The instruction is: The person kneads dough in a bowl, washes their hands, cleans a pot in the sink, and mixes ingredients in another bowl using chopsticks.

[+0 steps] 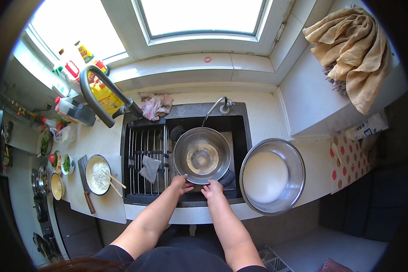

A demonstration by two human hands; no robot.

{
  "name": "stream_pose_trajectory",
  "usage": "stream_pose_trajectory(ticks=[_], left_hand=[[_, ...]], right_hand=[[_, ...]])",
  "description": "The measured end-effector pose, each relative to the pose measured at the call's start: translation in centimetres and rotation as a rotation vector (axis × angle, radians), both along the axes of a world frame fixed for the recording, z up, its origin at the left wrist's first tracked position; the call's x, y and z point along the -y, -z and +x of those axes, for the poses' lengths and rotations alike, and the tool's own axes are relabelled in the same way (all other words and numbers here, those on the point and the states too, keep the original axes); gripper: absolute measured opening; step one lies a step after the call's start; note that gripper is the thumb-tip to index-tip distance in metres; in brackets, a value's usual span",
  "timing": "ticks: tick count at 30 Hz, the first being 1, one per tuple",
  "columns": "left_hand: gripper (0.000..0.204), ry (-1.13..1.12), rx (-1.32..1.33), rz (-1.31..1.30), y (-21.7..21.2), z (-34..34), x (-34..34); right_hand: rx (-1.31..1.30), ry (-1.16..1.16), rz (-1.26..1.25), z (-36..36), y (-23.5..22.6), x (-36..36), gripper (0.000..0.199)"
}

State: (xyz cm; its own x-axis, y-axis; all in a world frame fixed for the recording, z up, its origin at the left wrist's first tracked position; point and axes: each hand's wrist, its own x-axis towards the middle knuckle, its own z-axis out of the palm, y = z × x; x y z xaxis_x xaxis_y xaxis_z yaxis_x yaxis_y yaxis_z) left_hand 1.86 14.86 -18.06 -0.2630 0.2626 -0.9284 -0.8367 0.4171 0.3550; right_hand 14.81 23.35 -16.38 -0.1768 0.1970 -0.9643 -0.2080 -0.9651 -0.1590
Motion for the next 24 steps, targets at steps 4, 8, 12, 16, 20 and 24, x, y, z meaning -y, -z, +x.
stream_pose_trajectory(ticks=[4, 8, 12, 16, 20, 24], left_hand=[[0.024, 0.044, -0.055, 0.014, -0.1, -0.1, -0.6], [0.025, 0.075, -0.122, 0.001, 0.2, -0.1, -0.9], [0.025, 0.058, -0.183, 0.012, -1.1, 0.4, -1.6], [0.024, 0.051, -0.231, -0.001, -2.7, 0.7, -2.3], [0.024, 0.042, -0.215, 0.021, -2.5, 0.7, -2.2], [0.025, 0.027, -0.178, 0.004, -1.7, 0.7, -1.8]], right_hand=[[0.084, -0.009, 0.016, -0.7, 0.2, 0.1, 0.03], [0.116, 0.008, 0.031, -1.3, -0.7, -0.2, 0.022], [0.13, -0.018, 0.028, -1.3, -1.5, -0.6, 0.022], [0.137, -0.017, 0.038, -1.4, -2.3, -1.2, 0.024], [0.133, -0.027, 0.041, -1.6, -2.5, -1.1, 0.025], [0.173, -0.008, -0.006, -1.6, -1.5, -0.8, 0.026]])
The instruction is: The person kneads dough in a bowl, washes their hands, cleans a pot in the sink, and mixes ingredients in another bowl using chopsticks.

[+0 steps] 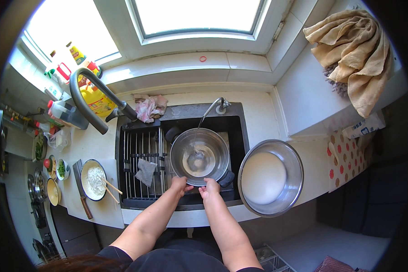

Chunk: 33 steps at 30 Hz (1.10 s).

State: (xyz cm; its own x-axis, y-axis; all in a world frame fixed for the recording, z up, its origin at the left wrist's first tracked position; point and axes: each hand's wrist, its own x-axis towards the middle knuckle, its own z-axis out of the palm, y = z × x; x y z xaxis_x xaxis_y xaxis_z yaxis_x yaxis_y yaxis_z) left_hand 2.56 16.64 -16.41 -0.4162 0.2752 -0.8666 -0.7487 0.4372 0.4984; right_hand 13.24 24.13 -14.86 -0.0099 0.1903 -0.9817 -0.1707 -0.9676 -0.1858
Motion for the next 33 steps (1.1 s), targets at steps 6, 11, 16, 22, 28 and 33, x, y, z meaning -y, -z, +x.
stream_pose_trajectory(ticks=[6, 11, 16, 22, 28, 33], left_hand=[[0.024, 0.034, 0.068, 0.018, 1.8, 0.1, 1.1], [0.03, 0.0, 0.167, 0.031, 0.7, 0.1, 1.4], [0.051, 0.127, 0.06, 0.038, -4.7, 1.0, 2.8], [0.069, 0.019, 0.028, 0.142, -8.4, 1.4, 7.0], [0.054, -0.155, 0.056, 0.25, -11.3, 0.4, 12.3], [0.038, -0.291, 0.065, 0.336, -12.2, -2.2, 17.6]], right_hand=[[-0.031, 0.036, -0.01, 0.3, 1.2, 0.5, 0.033], [-0.094, 0.033, 0.061, 1.2, 2.1, 0.9, 0.048], [-0.111, 0.013, 0.149, 1.5, -2.9, 1.5, 0.059], [-0.279, -0.122, 0.139, 1.7, -5.9, 3.0, 0.05], [-0.436, -0.224, 0.181, -0.9, -8.9, 6.4, 0.035], [-0.567, -0.366, 0.216, -3.3, -11.6, 10.1, 0.033]])
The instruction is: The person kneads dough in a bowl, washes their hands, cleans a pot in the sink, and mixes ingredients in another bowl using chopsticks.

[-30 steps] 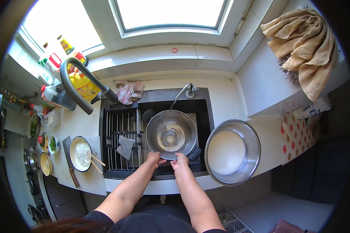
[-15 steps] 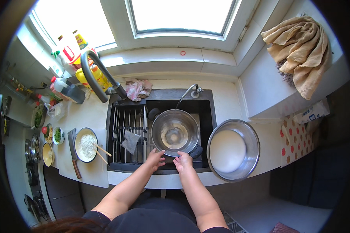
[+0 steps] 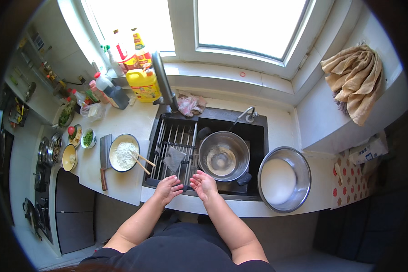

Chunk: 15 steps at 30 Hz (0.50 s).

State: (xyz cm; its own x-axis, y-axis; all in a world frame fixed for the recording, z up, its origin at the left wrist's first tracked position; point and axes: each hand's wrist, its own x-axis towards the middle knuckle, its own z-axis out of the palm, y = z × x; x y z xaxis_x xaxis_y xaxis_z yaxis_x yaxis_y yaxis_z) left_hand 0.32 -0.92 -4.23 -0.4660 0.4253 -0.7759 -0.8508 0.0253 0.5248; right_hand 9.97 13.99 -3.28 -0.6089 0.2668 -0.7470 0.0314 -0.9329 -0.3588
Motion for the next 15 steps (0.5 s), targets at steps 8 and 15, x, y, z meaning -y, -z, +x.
stream_pose_trajectory(ticks=[8, 15], left_hand=[[0.033, -0.239, 0.041, 0.025, 0.0, -5.0, 10.2], [0.038, -0.371, -0.208, 0.03, 1.4, -15.6, 17.6]], right_hand=[[-0.035, -0.395, 0.148, -5.9, 0.1, 10.7, 0.056], [-0.165, -0.01, 0.389, -14.9, 0.4, 18.3, 0.075]])
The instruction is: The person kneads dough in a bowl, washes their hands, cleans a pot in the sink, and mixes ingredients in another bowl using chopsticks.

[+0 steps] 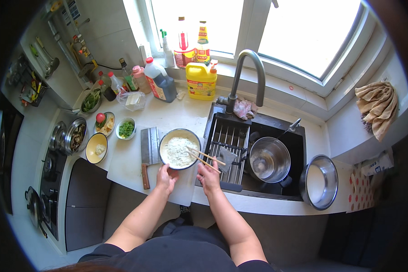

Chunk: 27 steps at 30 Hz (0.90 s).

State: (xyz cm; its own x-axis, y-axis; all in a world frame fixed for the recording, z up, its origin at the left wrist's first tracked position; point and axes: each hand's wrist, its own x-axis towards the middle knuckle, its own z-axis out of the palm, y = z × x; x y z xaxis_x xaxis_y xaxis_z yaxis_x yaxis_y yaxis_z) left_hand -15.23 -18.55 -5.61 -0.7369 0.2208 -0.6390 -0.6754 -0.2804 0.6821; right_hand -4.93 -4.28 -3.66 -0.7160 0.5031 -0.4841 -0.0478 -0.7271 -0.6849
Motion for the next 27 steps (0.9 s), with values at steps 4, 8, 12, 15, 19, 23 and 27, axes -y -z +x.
stream_pose_trajectory(ticks=[4, 8, 12, 15, 19, 23, 27], left_hand=[[0.04, 0.153, 0.164, 0.347, 1.2, -4.6, 0.7], [0.042, 0.272, 0.196, 0.399, 1.4, -5.7, -0.3], [0.039, 0.302, 0.156, 0.346, -1.0, -4.5, -0.4], [0.039, 0.399, 0.106, 0.322, -2.6, -3.9, 0.1], [0.044, 0.509, 0.088, 0.326, -3.9, -3.4, 0.0], [0.046, 0.491, 0.032, 0.287, -6.5, -2.5, -0.8], [0.054, 0.507, -0.024, 0.217, -8.1, -2.0, -1.9]], right_hand=[[0.082, 0.259, 0.192, -3.5, -1.4, 0.8, 0.022], [0.144, 0.238, 0.838, -4.6, -2.2, 1.6, 0.015], [0.161, 0.213, 1.165, -4.6, -5.5, 1.6, 0.014], [0.207, 0.191, 1.16, -3.4, -7.9, 0.6, 0.016], [0.114, 0.126, 1.083, -1.0, -9.1, -1.4, 0.014], [0.05, 0.3, 0.852, 1.9, -10.4, -3.1, 0.014], [0.063, 0.124, 0.471, 3.5, -8.7, -1.6, 0.017]])
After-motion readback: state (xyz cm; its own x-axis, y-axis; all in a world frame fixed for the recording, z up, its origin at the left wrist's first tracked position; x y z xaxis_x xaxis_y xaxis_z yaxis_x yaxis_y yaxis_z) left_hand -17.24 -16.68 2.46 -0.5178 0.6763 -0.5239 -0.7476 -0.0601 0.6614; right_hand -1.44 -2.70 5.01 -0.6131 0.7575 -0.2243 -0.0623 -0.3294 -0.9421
